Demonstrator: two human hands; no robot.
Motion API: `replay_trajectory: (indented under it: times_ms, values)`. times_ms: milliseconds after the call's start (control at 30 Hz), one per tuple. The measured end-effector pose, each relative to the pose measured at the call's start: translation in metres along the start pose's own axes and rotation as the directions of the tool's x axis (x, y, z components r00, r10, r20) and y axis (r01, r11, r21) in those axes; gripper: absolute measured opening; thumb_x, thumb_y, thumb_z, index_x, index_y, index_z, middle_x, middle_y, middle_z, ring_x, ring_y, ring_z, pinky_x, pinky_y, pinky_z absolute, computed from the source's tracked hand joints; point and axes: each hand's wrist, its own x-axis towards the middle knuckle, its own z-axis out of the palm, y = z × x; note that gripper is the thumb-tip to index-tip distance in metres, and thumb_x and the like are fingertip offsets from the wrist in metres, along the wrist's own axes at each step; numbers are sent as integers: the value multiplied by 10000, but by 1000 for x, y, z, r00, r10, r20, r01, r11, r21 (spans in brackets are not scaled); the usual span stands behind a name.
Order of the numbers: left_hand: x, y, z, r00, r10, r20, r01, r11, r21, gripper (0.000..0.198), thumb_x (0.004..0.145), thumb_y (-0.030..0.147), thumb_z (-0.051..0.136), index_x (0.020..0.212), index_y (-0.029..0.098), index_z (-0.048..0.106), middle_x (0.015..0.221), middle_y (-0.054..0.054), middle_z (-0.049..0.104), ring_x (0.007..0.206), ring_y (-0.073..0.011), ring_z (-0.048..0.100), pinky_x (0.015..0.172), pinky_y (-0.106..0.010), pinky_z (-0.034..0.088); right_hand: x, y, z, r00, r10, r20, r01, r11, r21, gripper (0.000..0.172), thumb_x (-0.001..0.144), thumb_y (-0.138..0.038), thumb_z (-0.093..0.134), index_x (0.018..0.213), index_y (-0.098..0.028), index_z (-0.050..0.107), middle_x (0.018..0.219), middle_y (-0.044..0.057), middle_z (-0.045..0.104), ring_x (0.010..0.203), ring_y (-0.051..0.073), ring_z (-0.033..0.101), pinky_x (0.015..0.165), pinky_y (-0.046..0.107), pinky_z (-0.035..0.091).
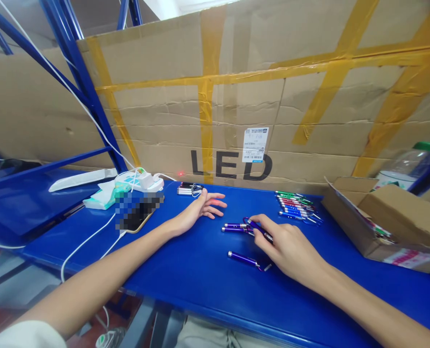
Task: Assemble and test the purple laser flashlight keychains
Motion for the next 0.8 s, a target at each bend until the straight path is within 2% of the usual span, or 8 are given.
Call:
replay_trajectory:
  times_ms: [200,567,800]
  values:
    - [0,-1,0,1000,4,2,-4,1000,-13,861,993,863,302,1424,196,634,1389,-187,707,1154,-324,713,941,-408,501,1,-2,-3,999,35,-4,-35,999,-6,427,1068,-407,352,1288,-211,661,622,8,692,537,242,643,568,313,345]
    - [-1,1,1,1000,3,-8,-3,1000,-24,874,963,890,350,1406,203,658,1371,-181,720,1139,-319,722,931,-402,510,-1,0,0,999,-6,45,7,1000,-24,420,1072,-377,372,1301,-221,687,606,4,699,544,236,656,558,313,312]
    - [-1,3,1,1000,-4,-12,3,1000,-15,903,959,899,334,1423,184,633,1392,-194,706,1143,-325,720,929,-401,509,-1,-3,3,999,-6,49,5,1000,16,423,1070,-381,364,1293,-206,677,609,3,689,552,236,655,577,314,341]
